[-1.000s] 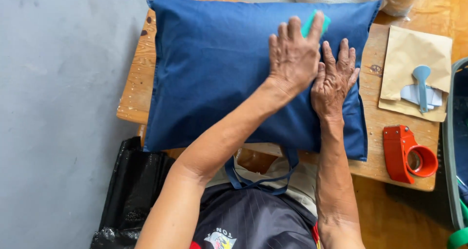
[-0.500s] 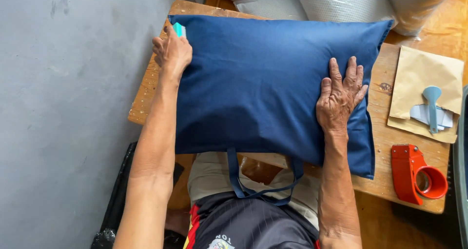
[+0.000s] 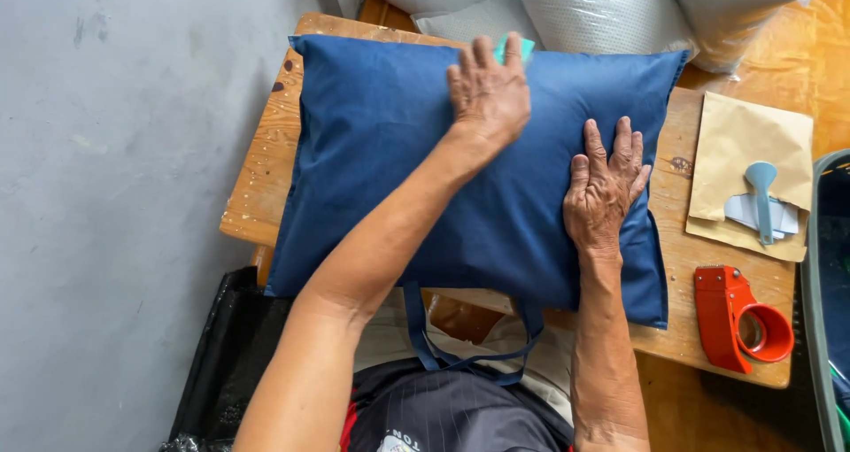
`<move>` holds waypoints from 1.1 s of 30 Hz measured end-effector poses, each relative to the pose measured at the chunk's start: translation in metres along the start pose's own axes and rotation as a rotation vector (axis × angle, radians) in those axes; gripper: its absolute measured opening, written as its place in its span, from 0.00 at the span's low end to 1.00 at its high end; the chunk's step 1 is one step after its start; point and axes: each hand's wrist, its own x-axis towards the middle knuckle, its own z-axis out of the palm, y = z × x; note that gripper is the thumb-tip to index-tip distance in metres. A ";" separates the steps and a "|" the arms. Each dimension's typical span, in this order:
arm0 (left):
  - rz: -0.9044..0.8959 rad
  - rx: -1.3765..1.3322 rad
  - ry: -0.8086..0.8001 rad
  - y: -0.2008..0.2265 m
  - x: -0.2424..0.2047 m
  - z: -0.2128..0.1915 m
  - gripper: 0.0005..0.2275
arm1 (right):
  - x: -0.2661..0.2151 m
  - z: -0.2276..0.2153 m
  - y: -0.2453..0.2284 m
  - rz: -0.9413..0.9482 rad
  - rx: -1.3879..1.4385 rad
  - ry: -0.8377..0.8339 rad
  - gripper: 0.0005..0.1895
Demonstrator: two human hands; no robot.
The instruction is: A person rubs a small block over a blue tote bag before stuffing a white pillow inside it.
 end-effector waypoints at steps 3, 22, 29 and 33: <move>-0.237 0.055 -0.057 -0.088 0.017 -0.007 0.30 | 0.001 0.001 0.000 -0.003 0.000 0.002 0.24; -0.050 -0.032 -0.103 0.053 0.067 0.024 0.20 | -0.001 0.003 0.003 -0.008 -0.022 0.025 0.24; -0.296 0.169 -0.493 -0.093 0.100 -0.028 0.24 | -0.005 0.009 0.006 -0.012 -0.013 0.050 0.24; -0.515 0.198 -0.574 -0.198 0.102 -0.053 0.25 | -0.005 0.014 0.011 -0.035 -0.013 0.077 0.24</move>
